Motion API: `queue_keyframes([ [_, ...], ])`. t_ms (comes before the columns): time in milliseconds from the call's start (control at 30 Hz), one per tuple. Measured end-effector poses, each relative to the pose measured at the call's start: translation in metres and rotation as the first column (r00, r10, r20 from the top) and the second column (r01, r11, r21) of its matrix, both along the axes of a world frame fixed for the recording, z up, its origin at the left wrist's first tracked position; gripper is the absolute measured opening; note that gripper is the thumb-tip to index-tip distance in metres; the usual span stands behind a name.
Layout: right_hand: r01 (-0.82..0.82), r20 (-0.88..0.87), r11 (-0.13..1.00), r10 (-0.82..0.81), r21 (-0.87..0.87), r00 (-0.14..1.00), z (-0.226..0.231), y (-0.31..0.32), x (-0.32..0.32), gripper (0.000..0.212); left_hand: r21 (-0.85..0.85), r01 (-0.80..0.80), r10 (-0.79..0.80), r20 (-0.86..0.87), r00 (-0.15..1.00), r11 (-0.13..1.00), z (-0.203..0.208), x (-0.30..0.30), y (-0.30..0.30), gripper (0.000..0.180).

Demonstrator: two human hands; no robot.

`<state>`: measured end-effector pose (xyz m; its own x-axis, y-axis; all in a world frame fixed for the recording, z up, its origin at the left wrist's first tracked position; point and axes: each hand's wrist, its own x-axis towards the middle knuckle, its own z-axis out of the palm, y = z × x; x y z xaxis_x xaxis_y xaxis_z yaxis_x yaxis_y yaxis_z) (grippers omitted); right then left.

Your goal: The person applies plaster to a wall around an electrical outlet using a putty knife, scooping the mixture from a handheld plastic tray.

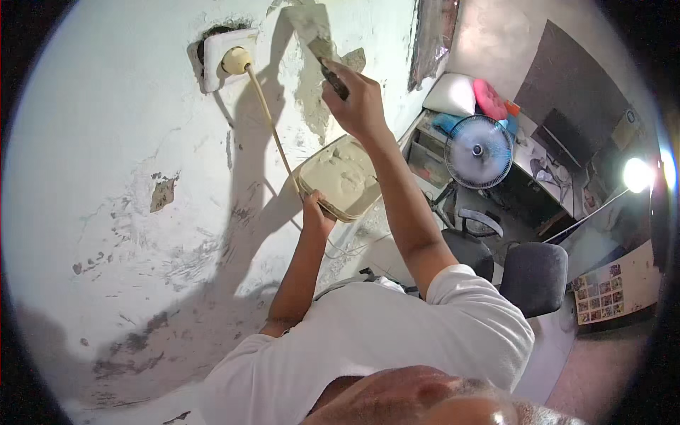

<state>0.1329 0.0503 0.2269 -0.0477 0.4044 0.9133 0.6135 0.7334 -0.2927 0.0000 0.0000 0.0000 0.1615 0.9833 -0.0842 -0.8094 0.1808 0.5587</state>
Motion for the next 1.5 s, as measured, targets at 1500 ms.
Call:
queue_keyframes([
  [1500,-0.238,-0.255,0.806,0.113,-0.541,0.960,-0.063,-0.066,0.017,0.036,-0.047,0.018,-0.017,0.035,0.999,0.999,-0.002,0.001,0.003,0.039],
])
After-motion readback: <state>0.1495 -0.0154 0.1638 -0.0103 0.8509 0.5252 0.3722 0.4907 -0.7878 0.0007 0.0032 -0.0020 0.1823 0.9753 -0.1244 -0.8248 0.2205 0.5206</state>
